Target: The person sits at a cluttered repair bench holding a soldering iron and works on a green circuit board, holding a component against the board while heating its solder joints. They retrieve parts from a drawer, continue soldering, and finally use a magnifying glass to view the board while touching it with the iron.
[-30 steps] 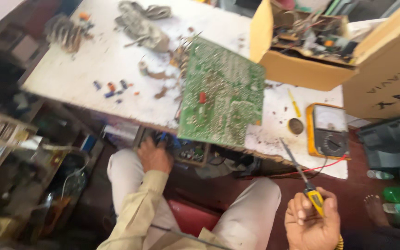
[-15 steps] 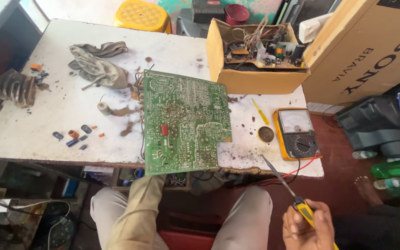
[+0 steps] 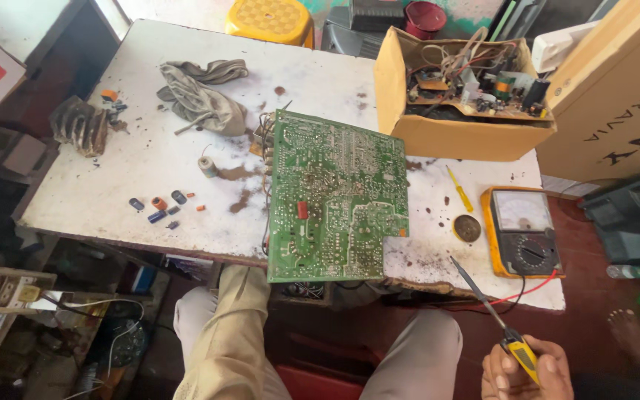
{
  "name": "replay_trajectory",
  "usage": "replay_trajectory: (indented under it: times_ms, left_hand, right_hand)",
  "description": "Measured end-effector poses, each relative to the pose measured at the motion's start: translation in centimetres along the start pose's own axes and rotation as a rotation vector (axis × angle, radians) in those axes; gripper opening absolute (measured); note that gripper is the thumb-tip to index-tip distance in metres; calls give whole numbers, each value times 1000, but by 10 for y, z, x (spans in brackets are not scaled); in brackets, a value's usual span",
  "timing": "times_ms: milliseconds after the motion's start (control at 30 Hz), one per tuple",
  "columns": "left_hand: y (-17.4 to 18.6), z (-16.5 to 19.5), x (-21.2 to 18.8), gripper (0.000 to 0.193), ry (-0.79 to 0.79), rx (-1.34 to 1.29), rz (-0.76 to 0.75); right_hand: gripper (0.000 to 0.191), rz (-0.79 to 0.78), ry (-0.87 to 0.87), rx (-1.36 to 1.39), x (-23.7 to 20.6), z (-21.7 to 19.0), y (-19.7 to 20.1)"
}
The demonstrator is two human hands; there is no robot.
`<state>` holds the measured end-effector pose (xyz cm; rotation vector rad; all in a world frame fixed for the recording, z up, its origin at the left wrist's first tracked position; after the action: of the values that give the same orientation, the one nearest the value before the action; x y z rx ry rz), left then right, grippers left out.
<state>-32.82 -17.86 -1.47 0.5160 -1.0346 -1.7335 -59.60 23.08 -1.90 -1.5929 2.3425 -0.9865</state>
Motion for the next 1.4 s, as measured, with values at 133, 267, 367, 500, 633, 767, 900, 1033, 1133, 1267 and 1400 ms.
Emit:
replay_trajectory:
  times_ms: [133,267,367,500,633,767,900,1033,1133,1267,1400]
  left_hand:
    - [11,-17,7,62,31,-5,9]
    - [14,-26,10,66,68,-19,1]
    - [17,-25,15,68,82,-42,-7]
    - [18,-27,-12,72,165,-166,-32]
    - [-2,-35,-112,75,500,-499,-129]
    - [-50,-28,-175,63,466,-904,-70]
    - [-75,-15,-168,45,357,-862,135]
    - [-82,3,-146,49,297,-961,256]
    - [-82,9,-123,59,97,-786,361]
    - [-74,-11,-101,57,339,-685,-77]
    - [-46,-45,-140,86,518,-561,-481]
  right_hand:
    - [33,164,-1,-169,3,2,-17]
    - [32,12,-68,-130,17,-3,-33]
    - [35,39,-127,-173,22,-2,-32]
    - [35,216,28,-153,16,25,-24]
    - [29,210,106,-103,31,54,-20]
    - [30,118,39,-2,50,68,-34]
    - [29,135,59,-87,50,60,-46]
    - [33,122,81,-152,39,48,-36]
    - [30,238,95,-159,26,42,-18]
    - [38,-60,-27,12,28,18,5]
    - [47,-120,-15,29,47,-6,20]
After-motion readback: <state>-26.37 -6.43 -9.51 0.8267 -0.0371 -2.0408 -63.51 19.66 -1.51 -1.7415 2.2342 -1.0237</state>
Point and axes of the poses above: each hand's wrist, its own x-axis towards the middle knuckle, its own y-axis out of the back of the hand, z = x × y, the point moved 2 cm from there along x, towards the middle knuckle, and after that the axes turned 14 degrees about -x, right-handed, at the moved point
